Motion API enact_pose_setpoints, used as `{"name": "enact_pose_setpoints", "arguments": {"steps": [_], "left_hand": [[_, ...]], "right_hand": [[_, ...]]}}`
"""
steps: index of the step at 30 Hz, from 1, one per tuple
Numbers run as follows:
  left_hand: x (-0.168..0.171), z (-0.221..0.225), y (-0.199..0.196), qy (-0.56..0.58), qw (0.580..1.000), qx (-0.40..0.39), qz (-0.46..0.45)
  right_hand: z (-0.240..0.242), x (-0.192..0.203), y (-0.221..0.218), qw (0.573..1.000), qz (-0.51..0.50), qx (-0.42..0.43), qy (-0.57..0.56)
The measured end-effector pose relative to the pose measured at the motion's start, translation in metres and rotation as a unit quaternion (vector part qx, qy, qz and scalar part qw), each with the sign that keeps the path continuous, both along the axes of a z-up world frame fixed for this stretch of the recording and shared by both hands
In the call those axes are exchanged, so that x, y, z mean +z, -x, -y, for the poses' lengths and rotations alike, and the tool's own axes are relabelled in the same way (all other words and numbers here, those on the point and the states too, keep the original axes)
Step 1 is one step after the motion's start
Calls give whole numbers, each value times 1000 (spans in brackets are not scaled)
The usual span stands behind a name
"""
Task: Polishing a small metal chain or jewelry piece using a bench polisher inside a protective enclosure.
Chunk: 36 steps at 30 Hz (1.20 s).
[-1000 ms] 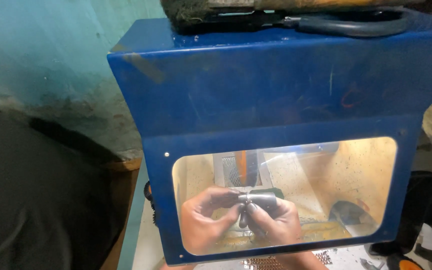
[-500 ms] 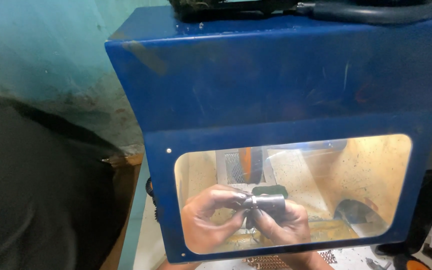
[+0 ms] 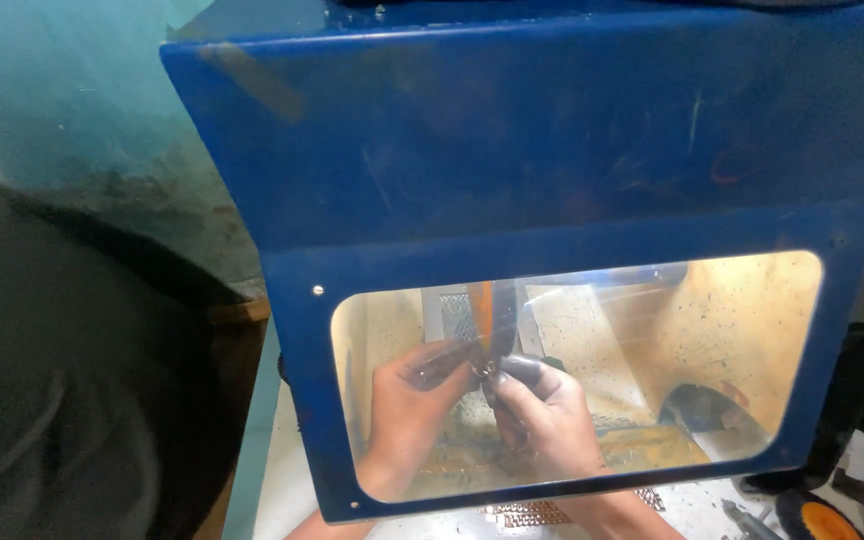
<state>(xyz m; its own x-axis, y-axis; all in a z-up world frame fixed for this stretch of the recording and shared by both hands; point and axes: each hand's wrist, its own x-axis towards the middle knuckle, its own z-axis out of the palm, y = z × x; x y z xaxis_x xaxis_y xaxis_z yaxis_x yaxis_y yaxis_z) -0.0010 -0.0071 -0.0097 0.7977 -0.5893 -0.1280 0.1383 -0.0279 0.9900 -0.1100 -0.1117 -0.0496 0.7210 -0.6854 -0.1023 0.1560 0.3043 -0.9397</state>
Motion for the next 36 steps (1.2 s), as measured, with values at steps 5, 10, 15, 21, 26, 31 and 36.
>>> {"name": "enact_pose_setpoints", "arguments": {"steps": [5,10,15,21,26,31,36], "left_hand": [[-2,3,-1,-3,1000,19,-10],[-1,-1,0,11,1000,5,7],[6,0,5,-4,1000,16,-12],[1,5,1,-16,999,28,8],[4,2,1,-48,998,21,17],[6,1,4,-60,998,30,8],[-10,-6,3,-3,996,12,88]], "right_hand": [[3,1,-4,1000,0,29,-8],[1,5,-2,1000,-18,11,1],[0,6,-1,999,0,11,-50],[1,2,-7,998,34,43,-43],[-2,3,-6,999,11,14,-38],[-3,4,-7,999,15,22,-38],[-9,19,-1,999,-36,3,-2]]}}
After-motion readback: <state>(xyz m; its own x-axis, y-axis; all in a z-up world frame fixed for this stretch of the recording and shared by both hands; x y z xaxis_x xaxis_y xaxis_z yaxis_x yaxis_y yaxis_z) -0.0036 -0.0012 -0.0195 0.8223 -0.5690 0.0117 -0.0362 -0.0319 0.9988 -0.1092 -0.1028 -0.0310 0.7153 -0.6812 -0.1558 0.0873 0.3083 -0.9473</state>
